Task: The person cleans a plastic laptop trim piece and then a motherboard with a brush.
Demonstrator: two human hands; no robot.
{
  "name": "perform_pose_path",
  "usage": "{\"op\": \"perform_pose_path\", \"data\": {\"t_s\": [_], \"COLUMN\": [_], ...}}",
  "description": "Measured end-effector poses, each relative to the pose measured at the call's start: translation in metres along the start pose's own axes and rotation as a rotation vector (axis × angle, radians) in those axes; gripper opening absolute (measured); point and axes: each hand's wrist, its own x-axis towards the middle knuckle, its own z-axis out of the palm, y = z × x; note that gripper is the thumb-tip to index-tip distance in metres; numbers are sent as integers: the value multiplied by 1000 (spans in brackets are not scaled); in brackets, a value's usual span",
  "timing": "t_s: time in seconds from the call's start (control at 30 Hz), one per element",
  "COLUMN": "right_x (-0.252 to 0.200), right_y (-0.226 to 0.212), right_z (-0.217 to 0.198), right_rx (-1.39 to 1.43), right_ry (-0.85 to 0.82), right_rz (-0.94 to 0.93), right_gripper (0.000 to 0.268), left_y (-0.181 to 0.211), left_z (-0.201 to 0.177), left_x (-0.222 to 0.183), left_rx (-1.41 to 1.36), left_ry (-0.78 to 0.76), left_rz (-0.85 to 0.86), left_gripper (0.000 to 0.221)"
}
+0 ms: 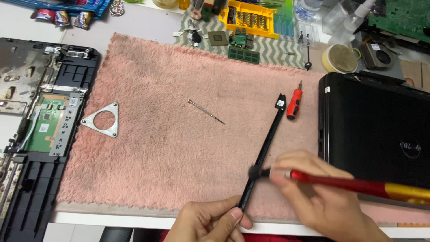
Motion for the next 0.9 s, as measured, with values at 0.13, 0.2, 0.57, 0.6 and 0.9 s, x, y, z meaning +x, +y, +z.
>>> {"op": "perform_pose_path", "data": {"t_s": [0.13, 0.2, 0.57, 0.6, 0.9], "right_x": [3, 8, 24, 24, 35], "right_y": [-7, -8, 18, 16, 29], "right_z": [3, 0, -3, -4, -10], "right_rx": [88, 188, 81, 80, 116], "right_ry": [-6, -55, 36, 43, 106], "right_rz": [3, 38, 77, 83, 196], "right_gripper": [15, 18, 14, 14, 20], "left_y": [1, 6, 2, -2, -14], "left_z": [1, 2, 2, 2, 1], "left_x": [-2, -7, -5, -3, 1], "left_rx": [-58, -72, -117, -109, -235], "left_ry": [-2, 8, 93, 89, 281], "left_rz": [67, 19, 21, 18, 44], "left_gripper": [37, 34, 36, 36, 46]}}
